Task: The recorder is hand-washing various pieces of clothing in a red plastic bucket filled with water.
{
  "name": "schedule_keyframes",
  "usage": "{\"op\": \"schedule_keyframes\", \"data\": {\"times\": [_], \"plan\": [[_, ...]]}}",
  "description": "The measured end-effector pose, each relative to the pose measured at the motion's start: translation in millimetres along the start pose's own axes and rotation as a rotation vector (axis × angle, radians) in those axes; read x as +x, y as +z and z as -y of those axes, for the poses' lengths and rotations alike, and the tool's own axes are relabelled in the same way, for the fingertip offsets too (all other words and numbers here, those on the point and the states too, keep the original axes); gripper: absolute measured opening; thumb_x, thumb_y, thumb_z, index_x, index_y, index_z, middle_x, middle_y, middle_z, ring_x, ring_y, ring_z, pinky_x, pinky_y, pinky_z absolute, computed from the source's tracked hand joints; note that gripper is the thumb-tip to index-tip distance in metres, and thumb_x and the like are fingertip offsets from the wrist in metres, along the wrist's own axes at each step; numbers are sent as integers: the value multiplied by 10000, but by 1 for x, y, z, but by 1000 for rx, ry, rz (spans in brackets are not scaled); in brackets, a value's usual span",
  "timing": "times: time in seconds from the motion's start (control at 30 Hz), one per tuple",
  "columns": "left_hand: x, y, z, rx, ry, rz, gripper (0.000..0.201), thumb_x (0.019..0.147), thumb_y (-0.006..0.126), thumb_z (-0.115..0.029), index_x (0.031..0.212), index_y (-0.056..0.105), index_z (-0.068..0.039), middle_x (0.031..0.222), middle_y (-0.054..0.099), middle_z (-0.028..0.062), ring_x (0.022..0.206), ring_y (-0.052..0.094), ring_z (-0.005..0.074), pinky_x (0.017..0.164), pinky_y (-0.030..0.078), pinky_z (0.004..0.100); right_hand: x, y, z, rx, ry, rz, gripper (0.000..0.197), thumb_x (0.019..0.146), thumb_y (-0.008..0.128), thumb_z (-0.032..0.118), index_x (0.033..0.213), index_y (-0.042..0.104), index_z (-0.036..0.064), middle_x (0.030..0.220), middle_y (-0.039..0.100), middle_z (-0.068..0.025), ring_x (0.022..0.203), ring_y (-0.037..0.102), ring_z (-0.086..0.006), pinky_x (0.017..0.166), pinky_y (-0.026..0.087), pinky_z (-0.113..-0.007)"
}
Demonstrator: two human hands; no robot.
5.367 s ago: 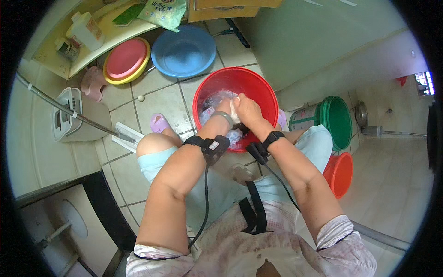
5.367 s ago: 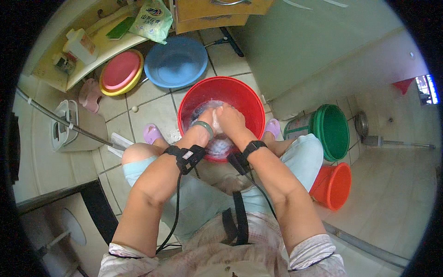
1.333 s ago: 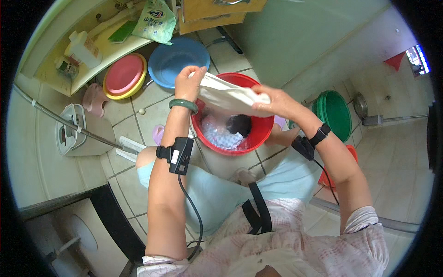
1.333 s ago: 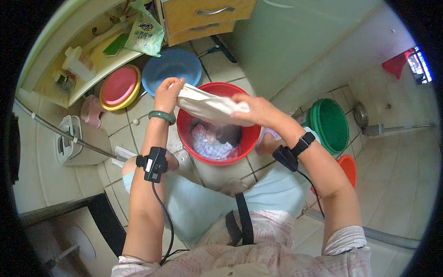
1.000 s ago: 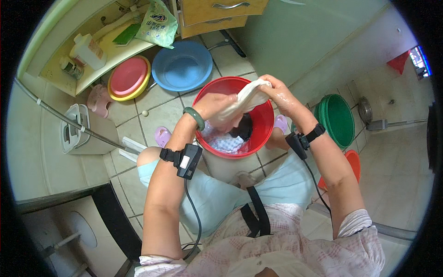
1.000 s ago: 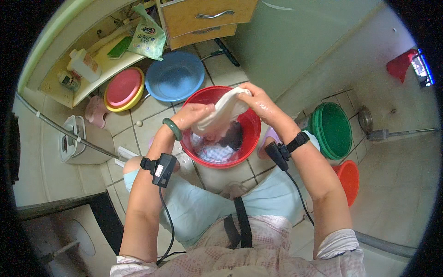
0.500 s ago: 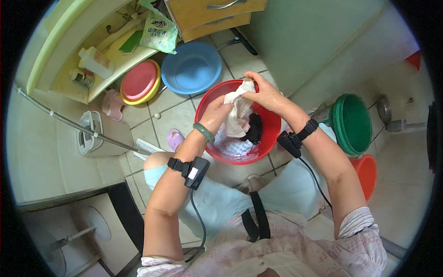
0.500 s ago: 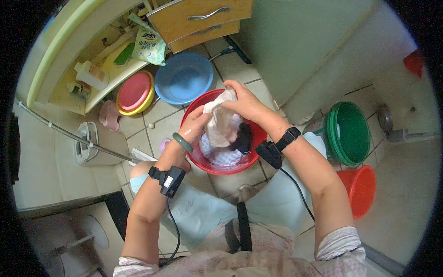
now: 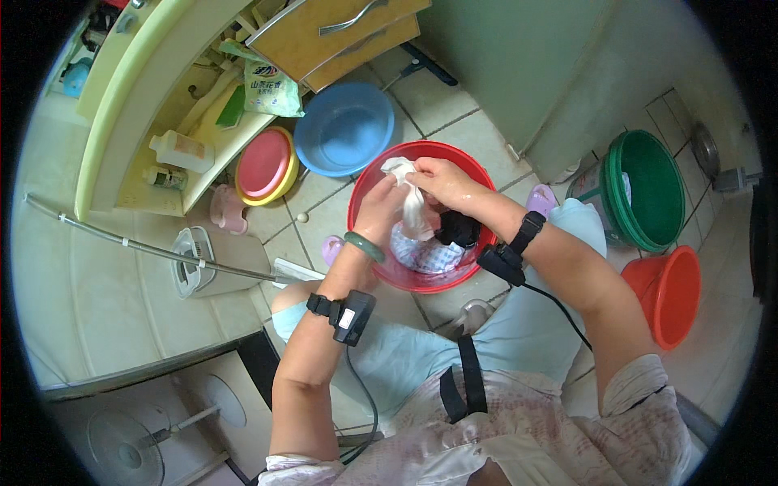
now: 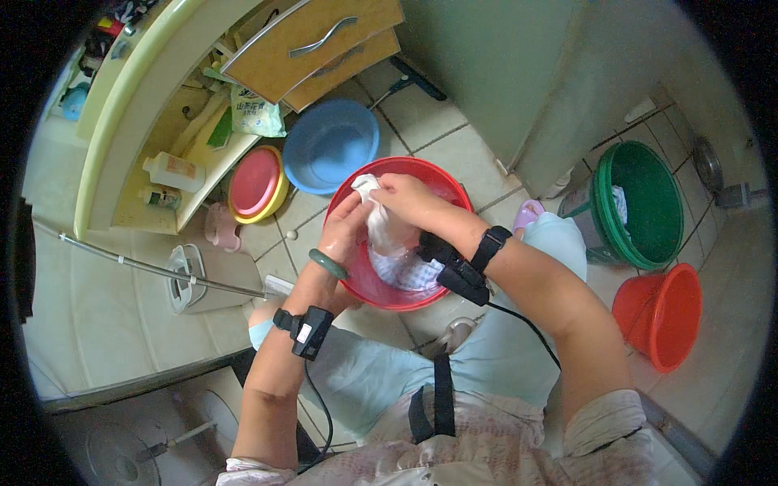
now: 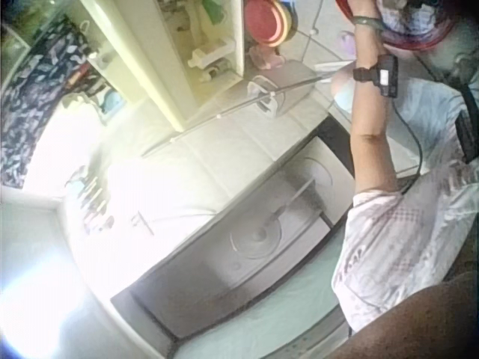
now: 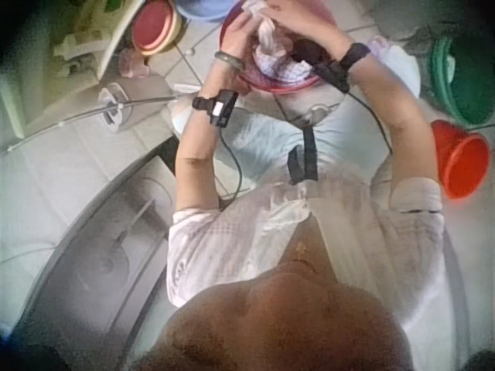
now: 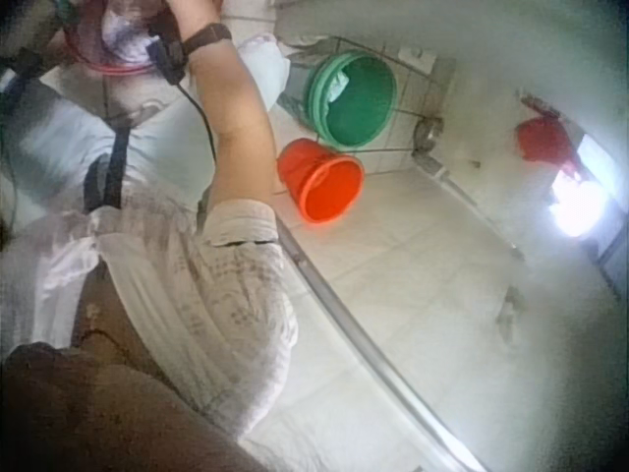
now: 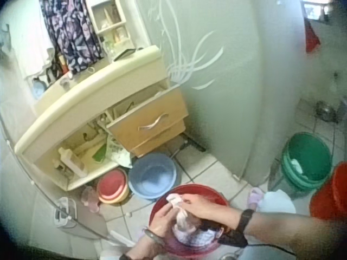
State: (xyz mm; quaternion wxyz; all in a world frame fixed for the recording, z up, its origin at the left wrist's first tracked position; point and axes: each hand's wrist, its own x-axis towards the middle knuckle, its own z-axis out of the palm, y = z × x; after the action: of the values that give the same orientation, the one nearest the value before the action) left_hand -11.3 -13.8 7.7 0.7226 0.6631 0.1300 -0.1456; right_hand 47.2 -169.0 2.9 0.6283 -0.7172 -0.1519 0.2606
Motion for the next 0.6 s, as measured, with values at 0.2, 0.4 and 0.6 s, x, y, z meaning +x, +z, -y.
{"op": "schedule_keyframes", "data": {"times": [0.2,0.4,0.6], "plan": [[-10,-6,-3,-291,-24,36,176,898,513,-166,1025,552,-50,980,608,47,906,590,159,780,480,304,-15,-3,9,81,55,14,191,905,516,247,818,546,80,630,472,43,539,437,-42,446,337,-188],[-26,9,-18,-406,-36,60,182,908,480,-190,1023,539,-62,974,605,62,888,595,190,797,486,347,-25,-9,3,443,125,21,202,913,511,285,907,550,87,779,542,23,665,498,-48,565,419,-181],[-34,11,-27,-331,14,134,203,882,551,-250,968,534,-67,911,601,43,819,588,141,728,491,291,-34,-12,9,524,142,-21,242,917,486,318,1008,554,104,905,587,2,802,549,-86,676,457,-252]]}}
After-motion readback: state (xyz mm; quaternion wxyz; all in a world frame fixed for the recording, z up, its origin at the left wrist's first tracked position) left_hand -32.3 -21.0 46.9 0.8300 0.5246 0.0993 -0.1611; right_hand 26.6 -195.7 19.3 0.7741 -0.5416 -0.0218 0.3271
